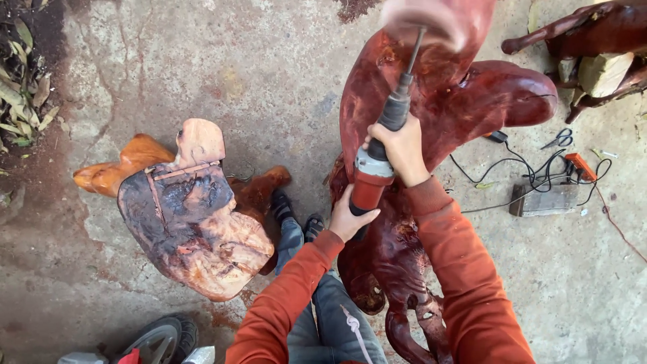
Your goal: Polishing and sanding a large wooden sculpture using an angle grinder with a buffing pad.
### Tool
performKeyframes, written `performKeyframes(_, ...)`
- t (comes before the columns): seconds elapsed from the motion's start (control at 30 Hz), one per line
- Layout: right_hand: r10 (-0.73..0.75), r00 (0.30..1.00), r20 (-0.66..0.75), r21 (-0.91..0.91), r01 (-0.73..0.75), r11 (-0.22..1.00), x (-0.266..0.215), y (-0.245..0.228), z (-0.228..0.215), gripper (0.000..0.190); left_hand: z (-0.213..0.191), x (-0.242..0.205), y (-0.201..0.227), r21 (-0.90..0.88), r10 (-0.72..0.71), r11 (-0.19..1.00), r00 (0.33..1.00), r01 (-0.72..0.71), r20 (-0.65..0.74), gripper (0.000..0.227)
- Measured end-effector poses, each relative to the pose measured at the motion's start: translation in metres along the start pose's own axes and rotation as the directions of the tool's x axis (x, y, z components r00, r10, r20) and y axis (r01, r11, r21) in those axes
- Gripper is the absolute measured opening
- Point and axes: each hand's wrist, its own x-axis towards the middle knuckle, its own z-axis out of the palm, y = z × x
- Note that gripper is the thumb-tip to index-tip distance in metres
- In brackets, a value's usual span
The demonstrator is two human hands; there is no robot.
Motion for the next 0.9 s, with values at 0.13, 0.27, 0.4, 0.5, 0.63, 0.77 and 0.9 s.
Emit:
performKeyframes(0.13,0.080,0.997,-0.013,0.003,-0.080,0.997,0.003,0.036,-0.007,0.011,0.004,-0.005,-0.021,0.070,-0.104,0.992,0.994,0.101,0.031,0.070)
performKeyframes(0.27,0.100,0.992,-0.080,0.134,-0.089,0.987,0.002,0.055,-0.031,0.009,-0.009,-0.010,0.000,0.183,-0.140,0.975,0.987,0.124,0.079,0.071)
performKeyframes(0.4,-0.017,0.991,-0.134,0.215,0.046,0.976,0.001,0.039,-0.050,0.007,-0.004,-0.001,0.029,0.320,-0.143,0.942,0.983,0.100,0.114,0.075)
performKeyframes(0.5,-0.080,0.987,-0.141,0.256,0.114,0.960,0.007,0.027,-0.054,0.007,-0.004,0.005,0.046,0.395,-0.141,0.914,0.985,0.092,0.098,0.076)
performKeyframes(0.63,-0.096,0.984,-0.150,0.267,0.134,0.954,0.005,0.033,-0.051,0.007,-0.008,-0.002,0.049,0.338,-0.139,0.936,0.984,0.093,0.112,0.072)
performKeyframes(0.77,0.028,0.984,-0.178,0.294,0.026,0.955,-0.009,0.059,-0.057,0.008,-0.002,-0.018,0.026,0.383,-0.189,0.915,0.974,0.129,0.123,0.077)
performKeyframes(0.9,0.083,0.987,-0.140,0.215,-0.051,0.975,-0.026,0.060,-0.061,0.007,0.017,-0.035,0.001,0.269,-0.224,0.946,0.964,0.179,0.145,0.064)
